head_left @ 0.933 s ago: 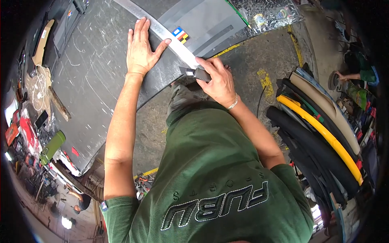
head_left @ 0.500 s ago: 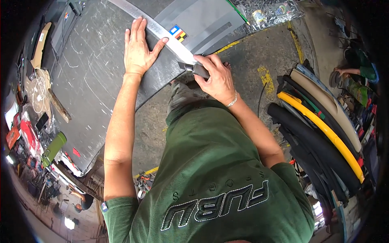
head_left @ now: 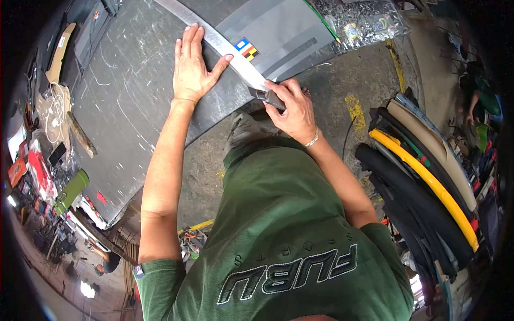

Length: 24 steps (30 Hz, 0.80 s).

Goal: Using a ruler and utility knife to cut precise shapes from grey fabric on a workbench.

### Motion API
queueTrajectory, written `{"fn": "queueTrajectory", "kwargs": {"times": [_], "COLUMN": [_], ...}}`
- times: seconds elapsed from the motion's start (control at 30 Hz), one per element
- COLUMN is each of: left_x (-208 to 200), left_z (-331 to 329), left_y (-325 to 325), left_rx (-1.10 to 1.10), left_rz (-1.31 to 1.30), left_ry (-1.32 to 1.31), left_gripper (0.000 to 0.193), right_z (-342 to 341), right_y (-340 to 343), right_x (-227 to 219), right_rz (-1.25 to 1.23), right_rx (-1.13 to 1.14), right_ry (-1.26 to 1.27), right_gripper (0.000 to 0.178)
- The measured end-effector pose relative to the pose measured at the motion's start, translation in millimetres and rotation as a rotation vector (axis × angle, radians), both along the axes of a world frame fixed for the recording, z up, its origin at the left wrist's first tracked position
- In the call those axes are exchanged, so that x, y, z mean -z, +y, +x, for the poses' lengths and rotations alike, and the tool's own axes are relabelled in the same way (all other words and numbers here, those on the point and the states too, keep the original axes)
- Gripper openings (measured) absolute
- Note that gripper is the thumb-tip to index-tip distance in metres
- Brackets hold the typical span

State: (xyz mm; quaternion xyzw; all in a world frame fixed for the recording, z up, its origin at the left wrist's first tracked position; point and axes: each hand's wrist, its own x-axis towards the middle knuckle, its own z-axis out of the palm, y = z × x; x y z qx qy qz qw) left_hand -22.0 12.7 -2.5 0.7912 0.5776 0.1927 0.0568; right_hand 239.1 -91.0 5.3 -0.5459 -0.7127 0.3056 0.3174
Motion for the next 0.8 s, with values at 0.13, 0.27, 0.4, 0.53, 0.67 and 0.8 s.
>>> {"fn": "queueTrajectory", "kwargs": {"times": [0.13, 0.27, 0.4, 0.53, 0.67, 0.8], "left_x": [0.6, 1.5, 1.7, 0.3, -1.3, -1.7], "left_z": [-2.0, -2.8, -3.2, -1.7, -0.9, -1.3], "left_y": [-1.0, 0.3, 0.3, 0.4, -0.6, -0.8], "left_rx": [-0.008, -0.018, -0.020, -0.024, -0.021, -0.020], "left_rz": [-0.002, -0.030, -0.029, -0.026, -0.037, -0.041], "left_ry": [-0.014, 0.022, 0.028, 0.029, 0.031, 0.033], "left_gripper": [0.092, 0.098, 0.098, 0.098, 0.092, 0.092], "right_z": [-0.2, -0.5, -1.5, -1.5, -1.5, -1.6], "right_y": [0.3, 1.1, 1.5, 1.2, 1.7, 1.5], "right_x": [-1.2, -0.9, -0.9, 1.2, -0.8, -0.8], "right_rz": [-0.024, -0.021, -0.004, 0.005, 0.001, -0.002], "right_rx": [-0.012, -0.024, -0.023, -0.023, -0.028, -0.025], "right_ry": [0.009, 0.007, 0.015, 0.010, 0.013, 0.010], "right_gripper": [0.054, 0.054, 0.055, 0.056, 0.056, 0.055]}}
